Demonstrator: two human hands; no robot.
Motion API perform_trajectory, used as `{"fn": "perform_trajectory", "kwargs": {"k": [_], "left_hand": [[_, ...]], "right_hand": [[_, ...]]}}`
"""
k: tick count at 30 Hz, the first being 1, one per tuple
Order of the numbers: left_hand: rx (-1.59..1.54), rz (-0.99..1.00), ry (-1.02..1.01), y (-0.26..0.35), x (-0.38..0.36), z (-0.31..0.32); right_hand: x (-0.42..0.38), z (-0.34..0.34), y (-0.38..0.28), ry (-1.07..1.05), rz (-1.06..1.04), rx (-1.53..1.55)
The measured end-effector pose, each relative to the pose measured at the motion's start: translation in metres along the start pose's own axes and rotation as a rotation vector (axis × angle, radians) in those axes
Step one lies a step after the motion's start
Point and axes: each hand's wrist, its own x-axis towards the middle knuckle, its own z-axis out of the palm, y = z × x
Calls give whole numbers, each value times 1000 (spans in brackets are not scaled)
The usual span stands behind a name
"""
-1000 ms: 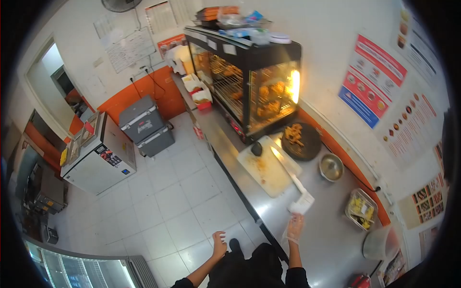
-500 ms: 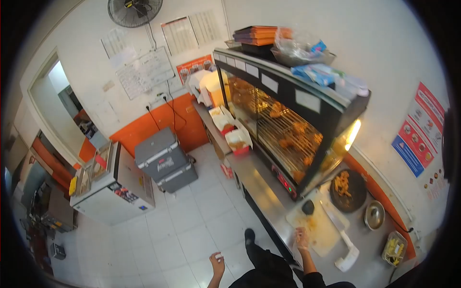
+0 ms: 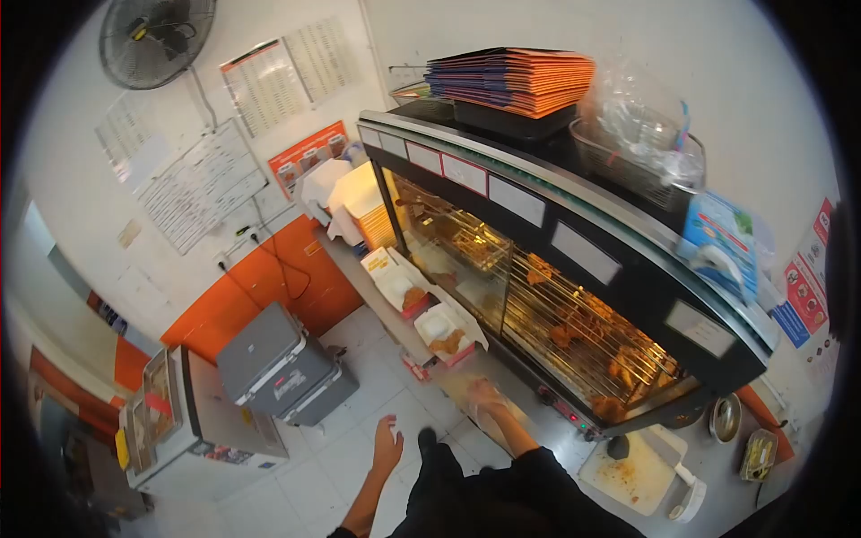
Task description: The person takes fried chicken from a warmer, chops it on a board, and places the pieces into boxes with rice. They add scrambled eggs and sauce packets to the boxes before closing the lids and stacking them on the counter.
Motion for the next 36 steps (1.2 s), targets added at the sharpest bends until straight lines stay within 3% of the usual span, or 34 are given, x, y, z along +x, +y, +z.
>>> {"fn": "perform_trajectory", "kwargs": {"k": [4, 5, 7, 10, 12, 13, 16, 18, 19, 20, 21, 22, 23, 24, 26, 29, 32, 33, 36], "left_hand": [[90, 228, -114, -61, 171, 20], [144, 308, -127, -75, 215, 29], [136, 267, -208, -96, 291, 46], [449, 367, -196, -145, 368, 85], [561, 165, -444, -138, 403, 90], [625, 64, -569, -134, 411, 91], [550, 480, -395, -195, 399, 138], [425, 394, -710, -175, 387, 131], [362, 344, -862, -160, 383, 120], [241, 383, -721, -146, 380, 104], [118, 414, -584, -131, 377, 85], [-11, 438, -443, -123, 379, 79], [-19, 331, -219, -126, 381, 83], [-23, 220, -1, -133, 384, 83], [194, 123, 209, -153, 405, 90], [-85, -80, -450, -208, 431, 111], [201, 70, -539, -214, 435, 119], [230, 86, -575, -212, 435, 120], [291, 164, -666, -205, 419, 117]], "right_hand": [[67, 9, -72, 208, 318, 111], [79, 11, -80, 273, 283, 233], [99, 24, -84, 338, 326, 243], [112, 57, -52, 290, 451, 48], [106, 67, -35, 188, 518, -130], [100, 70, -27, 134, 547, -212], [68, 62, -15, 40, 601, -433], [36, 58, -8, 151, 650, -521], [14, 60, -7, 392, 655, -532], [-2, 50, -14, 444, 816, -360], [-14, 44, -25, 681, 969, -184], [-23, 27, -50, 758, 1079, -72], [-29, 10, -70, 838, 1183, 41], [-35, 7, -64, 845, 1073, -104], [-47, 5, -53, 832, 852, -386], [-40, 2, -43, 993, 1013, -96], [-34, -2, -58, 1251, 1091, 250], [-35, 5, -50, 1346, 992, 309], [-67, 5, -49, 1170, 1069, 421]]}}
